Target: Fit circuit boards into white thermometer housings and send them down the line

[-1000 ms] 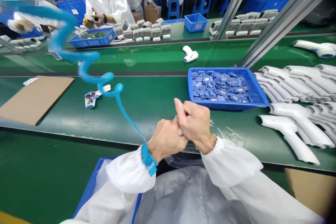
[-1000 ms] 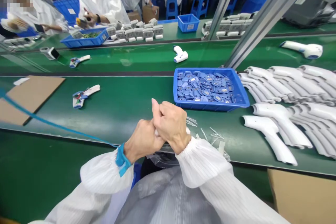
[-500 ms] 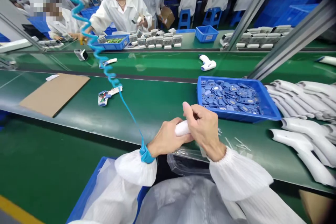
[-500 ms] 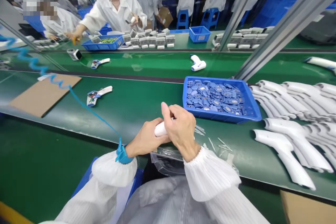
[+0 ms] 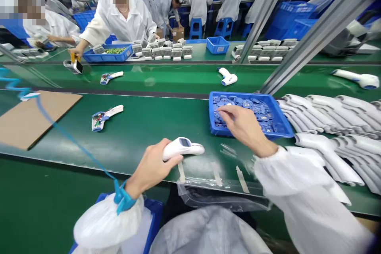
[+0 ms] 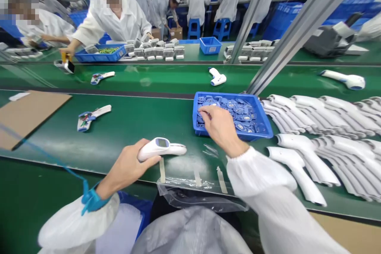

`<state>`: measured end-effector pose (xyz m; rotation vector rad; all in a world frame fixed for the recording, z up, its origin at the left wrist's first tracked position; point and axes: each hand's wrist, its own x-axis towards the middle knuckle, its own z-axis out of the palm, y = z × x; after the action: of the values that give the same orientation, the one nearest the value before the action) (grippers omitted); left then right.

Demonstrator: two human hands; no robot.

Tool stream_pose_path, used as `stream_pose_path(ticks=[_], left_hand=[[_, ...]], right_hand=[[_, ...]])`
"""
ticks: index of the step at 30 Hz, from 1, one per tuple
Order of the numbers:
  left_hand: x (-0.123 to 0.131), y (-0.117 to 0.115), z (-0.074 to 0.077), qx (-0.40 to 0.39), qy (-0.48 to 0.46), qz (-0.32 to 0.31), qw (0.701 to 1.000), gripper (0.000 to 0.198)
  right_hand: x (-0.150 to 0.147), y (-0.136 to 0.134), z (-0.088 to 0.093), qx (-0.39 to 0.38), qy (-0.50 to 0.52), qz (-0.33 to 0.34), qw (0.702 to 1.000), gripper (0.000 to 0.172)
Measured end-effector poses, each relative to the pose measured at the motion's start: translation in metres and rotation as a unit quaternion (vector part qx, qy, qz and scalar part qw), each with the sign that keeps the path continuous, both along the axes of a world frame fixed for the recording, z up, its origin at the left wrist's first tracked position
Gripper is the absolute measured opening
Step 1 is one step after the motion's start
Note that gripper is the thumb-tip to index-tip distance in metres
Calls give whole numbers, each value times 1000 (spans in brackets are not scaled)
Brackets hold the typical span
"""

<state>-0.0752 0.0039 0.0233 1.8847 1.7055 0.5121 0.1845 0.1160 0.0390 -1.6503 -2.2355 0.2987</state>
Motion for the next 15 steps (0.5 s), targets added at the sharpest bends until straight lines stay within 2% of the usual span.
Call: stream_pose_path(ticks=[2, 4, 6, 8, 11, 13, 15], left_hand=[[-7, 8, 1, 43, 66, 0, 997, 32], [-3, 17, 0, 76, 176, -39, 981, 36], [8, 27, -1, 79, 273, -90, 955, 24], [17, 34, -1, 71, 304, -108, 944, 12], [18, 39, 0, 58, 225, -53, 971, 14], [13, 38, 1, 36, 119, -10, 992, 20], [11, 37, 2, 9, 3, 14, 1000, 23]], right_hand=[[12, 28, -1, -11, -68, 11, 998, 27], [10, 49, -7, -36, -103, 29, 994, 21], [1, 60, -14, -54, -136, 36, 989, 17], [-8, 64, -18, -63, -158, 34, 985, 17], [-8, 62, -14, -66, -156, 38, 985, 32], [1, 58, -7, -60, -144, 47, 987, 43], [12, 49, 1, -59, -102, 59, 991, 46]])
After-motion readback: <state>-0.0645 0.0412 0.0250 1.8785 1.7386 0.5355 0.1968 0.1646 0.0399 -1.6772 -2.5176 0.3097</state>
